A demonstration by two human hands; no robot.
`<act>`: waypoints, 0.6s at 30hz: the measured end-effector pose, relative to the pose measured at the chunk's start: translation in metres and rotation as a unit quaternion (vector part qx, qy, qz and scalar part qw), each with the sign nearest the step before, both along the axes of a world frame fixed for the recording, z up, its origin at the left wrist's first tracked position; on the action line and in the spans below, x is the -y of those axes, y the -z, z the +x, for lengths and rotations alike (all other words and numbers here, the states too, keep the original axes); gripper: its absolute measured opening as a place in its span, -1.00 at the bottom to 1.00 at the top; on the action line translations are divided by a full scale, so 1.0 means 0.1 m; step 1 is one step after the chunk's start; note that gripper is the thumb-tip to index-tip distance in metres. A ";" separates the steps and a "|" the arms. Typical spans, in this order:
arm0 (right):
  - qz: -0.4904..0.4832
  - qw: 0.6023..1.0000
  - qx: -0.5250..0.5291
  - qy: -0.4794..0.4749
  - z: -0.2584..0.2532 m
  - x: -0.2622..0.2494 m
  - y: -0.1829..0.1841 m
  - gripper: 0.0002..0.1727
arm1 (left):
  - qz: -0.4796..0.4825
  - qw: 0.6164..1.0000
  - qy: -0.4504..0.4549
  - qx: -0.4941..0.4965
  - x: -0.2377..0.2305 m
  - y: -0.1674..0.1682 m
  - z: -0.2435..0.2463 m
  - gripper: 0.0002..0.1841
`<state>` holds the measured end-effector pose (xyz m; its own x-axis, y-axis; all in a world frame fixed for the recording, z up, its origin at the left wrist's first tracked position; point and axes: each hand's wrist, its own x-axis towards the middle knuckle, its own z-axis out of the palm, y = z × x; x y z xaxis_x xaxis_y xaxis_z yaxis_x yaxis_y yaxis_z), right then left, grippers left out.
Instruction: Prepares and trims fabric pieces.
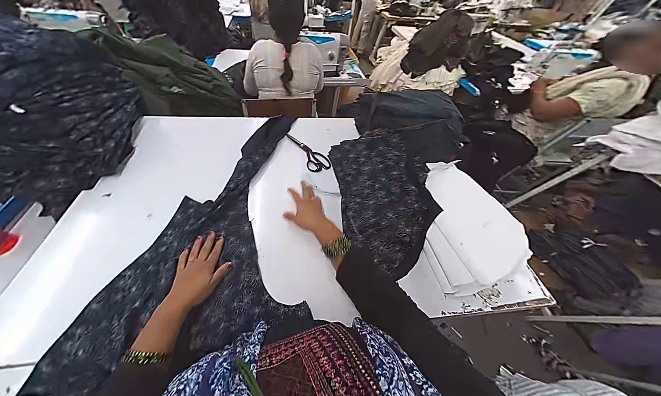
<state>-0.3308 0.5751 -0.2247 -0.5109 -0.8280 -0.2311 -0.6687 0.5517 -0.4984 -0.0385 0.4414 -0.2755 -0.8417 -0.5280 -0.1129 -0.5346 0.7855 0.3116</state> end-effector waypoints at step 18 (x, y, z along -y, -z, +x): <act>-0.051 0.965 -0.223 0.130 -0.64 0.39 0.44 -0.27 | 0.042 0.996 0.042 0.064 0.79 -0.13 -0.10 -0.06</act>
<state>-0.3946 0.5363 -0.2684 -0.7336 -0.6660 0.1350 -0.6753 0.6924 -0.2541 -0.0481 0.3625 -0.2629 -0.8579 -0.4412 -0.2635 -0.5084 0.8030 0.3109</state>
